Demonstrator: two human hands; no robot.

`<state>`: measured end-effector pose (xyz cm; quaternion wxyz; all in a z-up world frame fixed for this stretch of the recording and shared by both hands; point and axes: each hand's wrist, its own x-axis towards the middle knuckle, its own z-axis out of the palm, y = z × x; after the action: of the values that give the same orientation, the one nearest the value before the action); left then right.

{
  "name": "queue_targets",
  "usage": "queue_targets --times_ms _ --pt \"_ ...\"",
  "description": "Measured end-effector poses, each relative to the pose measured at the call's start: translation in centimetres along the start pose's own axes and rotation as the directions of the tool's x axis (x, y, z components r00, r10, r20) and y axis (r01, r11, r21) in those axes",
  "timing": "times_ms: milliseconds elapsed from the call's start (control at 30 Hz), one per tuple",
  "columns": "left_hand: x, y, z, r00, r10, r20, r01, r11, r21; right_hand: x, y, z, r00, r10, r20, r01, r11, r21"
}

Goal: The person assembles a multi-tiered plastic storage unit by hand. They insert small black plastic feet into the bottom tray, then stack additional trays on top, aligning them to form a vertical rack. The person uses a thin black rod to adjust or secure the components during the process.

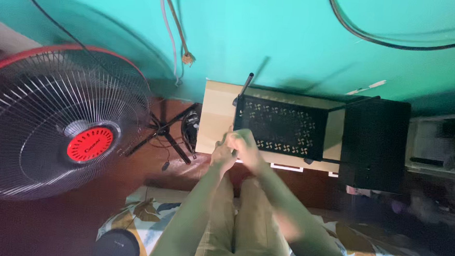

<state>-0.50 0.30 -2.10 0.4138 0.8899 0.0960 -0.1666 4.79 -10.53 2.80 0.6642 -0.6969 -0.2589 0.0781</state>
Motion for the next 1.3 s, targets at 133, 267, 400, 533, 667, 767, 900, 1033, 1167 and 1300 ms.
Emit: queue_targets --times_ms 133,267,400,533,667,767,900,1033,1167,1300 --pt "0.3 1.4 -1.2 0.999 -0.043 0.020 0.044 0.997 -0.060 -2.1 -4.7 4.1 0.866 0.238 -0.440 -0.187 0.970 0.156" --pt "-0.1 1.5 -1.4 1.000 -0.026 -0.001 0.026 0.997 -0.066 -2.5 -1.4 3.9 0.935 0.057 -0.350 0.012 0.981 0.192" --pt "0.1 1.4 -1.5 0.994 0.088 -0.069 -0.091 0.995 -0.030 -1.7 0.0 0.7 0.991 0.102 -0.085 -0.090 0.986 0.140" --pt "0.6 1.8 -1.1 0.997 0.057 -0.058 -0.058 0.998 -0.025 -1.1 -3.3 1.9 0.904 0.277 -0.326 -0.242 0.960 0.143" --pt "1.7 1.9 -0.4 0.998 0.035 -0.048 -0.036 0.999 -0.006 -1.3 -3.0 3.7 0.767 0.295 -0.569 -0.238 0.955 0.174" --pt "2.5 0.7 0.3 0.999 0.019 -0.041 -0.018 0.999 0.026 -2.3 0.4 3.2 0.899 0.113 -0.423 -0.071 0.991 0.113" --pt "3.0 -1.3 2.2 1.000 0.004 -0.018 -0.002 0.995 0.102 -0.5 1.4 -1.3 0.938 0.346 -0.014 -0.339 0.925 0.171" --pt "3.9 0.0 1.6 0.999 -0.028 0.018 0.025 0.990 0.136 1.0 -3.1 -1.7 0.969 0.235 -0.081 -0.220 0.963 0.157" --pt "2.4 2.6 -1.3 1.000 -0.018 -0.025 0.019 0.999 0.038 -0.5 -3.6 1.7 0.905 0.132 -0.405 -0.075 0.985 0.153" --pt "2.2 2.9 -1.6 0.999 -0.008 -0.033 0.010 0.999 0.049 -2.1 -0.1 1.1 0.975 0.102 -0.195 -0.080 0.990 0.114"
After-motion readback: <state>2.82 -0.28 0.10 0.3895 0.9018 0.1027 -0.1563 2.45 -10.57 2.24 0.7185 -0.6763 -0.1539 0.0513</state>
